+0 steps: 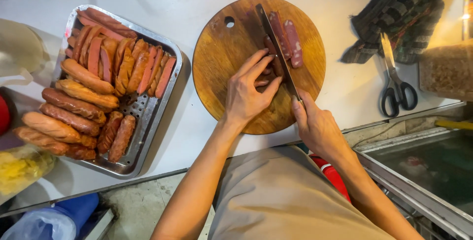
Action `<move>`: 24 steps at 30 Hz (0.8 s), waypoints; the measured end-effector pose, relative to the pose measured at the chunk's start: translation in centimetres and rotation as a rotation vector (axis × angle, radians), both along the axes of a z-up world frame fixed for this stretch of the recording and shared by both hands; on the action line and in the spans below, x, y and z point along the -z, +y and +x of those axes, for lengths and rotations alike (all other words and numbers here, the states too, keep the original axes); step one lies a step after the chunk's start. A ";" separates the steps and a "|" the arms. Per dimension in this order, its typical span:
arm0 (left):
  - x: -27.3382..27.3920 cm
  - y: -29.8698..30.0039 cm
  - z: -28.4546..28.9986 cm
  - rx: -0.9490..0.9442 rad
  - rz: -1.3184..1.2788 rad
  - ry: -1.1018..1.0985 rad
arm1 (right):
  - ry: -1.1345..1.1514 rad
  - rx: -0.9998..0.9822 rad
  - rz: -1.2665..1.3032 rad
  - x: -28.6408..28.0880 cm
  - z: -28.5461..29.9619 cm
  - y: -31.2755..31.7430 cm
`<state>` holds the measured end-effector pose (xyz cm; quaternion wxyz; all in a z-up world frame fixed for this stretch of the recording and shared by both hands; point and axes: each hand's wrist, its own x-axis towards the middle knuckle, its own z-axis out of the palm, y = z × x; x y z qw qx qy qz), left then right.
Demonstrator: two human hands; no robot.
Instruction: Slicing cooked hot dogs into long strips on a wooden cutting board using a large knife and organizing them in a metal tray.
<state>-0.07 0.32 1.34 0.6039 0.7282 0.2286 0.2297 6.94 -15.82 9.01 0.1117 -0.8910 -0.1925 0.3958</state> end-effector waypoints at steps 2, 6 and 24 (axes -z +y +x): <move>-0.3 0.1 0.1 0.020 -0.029 0.001 | -0.010 0.006 0.004 0.2 0.0 -0.1; -0.4 -0.4 0.0 -0.001 -0.010 -0.001 | 0.023 0.029 -0.025 -1.6 -1.7 -1.7; -3.4 1.8 -7.3 -0.320 0.229 0.152 | 0.044 0.084 -0.021 -6.6 -4.2 -3.3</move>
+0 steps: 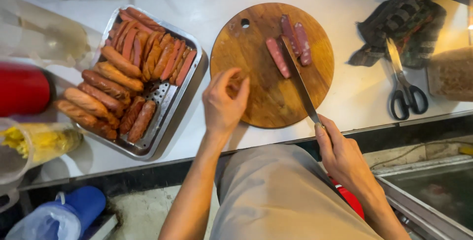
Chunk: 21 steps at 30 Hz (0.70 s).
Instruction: Slicing cooked hot dogs into long strips on a wooden cutting board using a large knife and organizing them in a metal tray.
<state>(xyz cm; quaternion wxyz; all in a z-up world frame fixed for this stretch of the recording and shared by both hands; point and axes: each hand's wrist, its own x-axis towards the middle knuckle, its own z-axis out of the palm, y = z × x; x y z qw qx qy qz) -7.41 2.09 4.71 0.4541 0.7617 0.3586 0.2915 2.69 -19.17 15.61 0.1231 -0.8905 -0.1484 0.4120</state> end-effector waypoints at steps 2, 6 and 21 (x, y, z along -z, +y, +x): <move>-0.6 1.3 -4.2 -0.077 0.162 0.126 | 0.018 -0.034 0.036 0.5 0.1 0.5; -3.6 3.4 -12.7 -0.270 0.366 0.482 | 0.014 -0.121 0.060 2.6 0.4 0.5; -6.4 2.3 -9.5 -0.266 0.283 0.437 | -0.035 -0.021 0.058 1.6 1.1 1.7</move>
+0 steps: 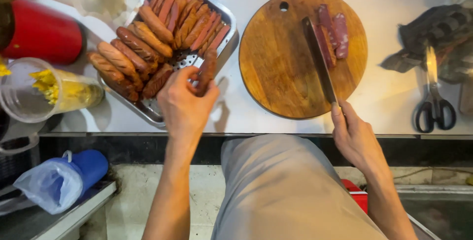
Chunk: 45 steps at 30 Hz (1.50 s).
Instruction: Slicing cooked hot dogs into long strips on a wooden cutting board using a large knife and organizing them in a metal tray.
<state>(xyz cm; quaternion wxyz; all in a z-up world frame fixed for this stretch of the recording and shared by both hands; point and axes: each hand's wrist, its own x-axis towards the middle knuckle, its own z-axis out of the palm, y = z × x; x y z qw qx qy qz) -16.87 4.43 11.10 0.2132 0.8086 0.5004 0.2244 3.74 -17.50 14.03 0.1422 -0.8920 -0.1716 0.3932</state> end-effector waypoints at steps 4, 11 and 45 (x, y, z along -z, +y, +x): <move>4.1 -3.0 9.1 0.080 -0.418 -0.149 | 0.036 -0.035 0.007 0.0 -0.5 0.8; 6.0 -5.5 15.2 0.112 -0.636 -0.383 | 0.023 0.049 0.075 1.6 0.0 0.4; 10.0 -3.7 14.3 0.548 -0.441 -0.580 | -0.109 -0.053 0.118 0.2 0.1 2.4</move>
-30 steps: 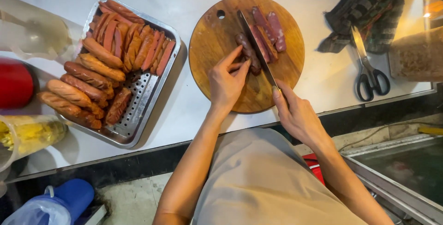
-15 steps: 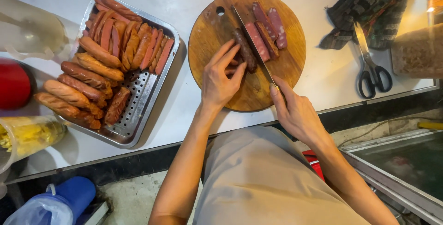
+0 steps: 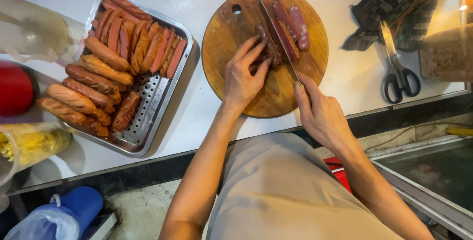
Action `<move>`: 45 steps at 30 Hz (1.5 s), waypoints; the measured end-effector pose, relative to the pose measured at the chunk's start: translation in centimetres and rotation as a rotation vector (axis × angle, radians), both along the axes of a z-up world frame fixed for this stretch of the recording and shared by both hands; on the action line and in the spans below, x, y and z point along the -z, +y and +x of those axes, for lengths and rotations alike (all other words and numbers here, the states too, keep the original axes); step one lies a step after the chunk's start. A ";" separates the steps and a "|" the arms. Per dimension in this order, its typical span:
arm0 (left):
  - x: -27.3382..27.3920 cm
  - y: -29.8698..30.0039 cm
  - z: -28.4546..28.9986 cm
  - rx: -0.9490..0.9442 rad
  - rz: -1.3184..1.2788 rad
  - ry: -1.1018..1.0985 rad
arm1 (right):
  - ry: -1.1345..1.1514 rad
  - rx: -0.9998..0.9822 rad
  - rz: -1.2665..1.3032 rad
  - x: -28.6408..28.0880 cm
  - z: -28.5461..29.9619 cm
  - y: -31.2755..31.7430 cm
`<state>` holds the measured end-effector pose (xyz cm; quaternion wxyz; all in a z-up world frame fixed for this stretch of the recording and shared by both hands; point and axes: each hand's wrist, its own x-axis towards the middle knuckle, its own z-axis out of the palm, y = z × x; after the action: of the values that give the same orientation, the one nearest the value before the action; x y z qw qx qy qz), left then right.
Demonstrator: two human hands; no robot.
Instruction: Slicing cooked hot dogs into long strips on a wooden cutting board using a large knife and organizing them in a metal tray.
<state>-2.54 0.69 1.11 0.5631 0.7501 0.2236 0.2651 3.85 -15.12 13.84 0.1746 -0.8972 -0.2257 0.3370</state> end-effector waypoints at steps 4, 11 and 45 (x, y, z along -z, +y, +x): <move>2.4 -0.2 0.3 -0.029 0.119 0.007 | 0.027 0.024 -0.018 -1.2 -0.6 1.0; 1.8 -0.1 0.4 -0.040 0.133 -0.004 | 0.034 0.016 -0.039 0.6 -0.5 0.2; -0.2 0.4 0.4 0.014 -0.128 -0.022 | 0.095 0.029 -0.225 0.1 -1.0 -0.7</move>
<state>-2.16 1.07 1.34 0.6142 0.7111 0.2288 0.2547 2.88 -15.79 13.71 0.0880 -0.8973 -0.1651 0.3998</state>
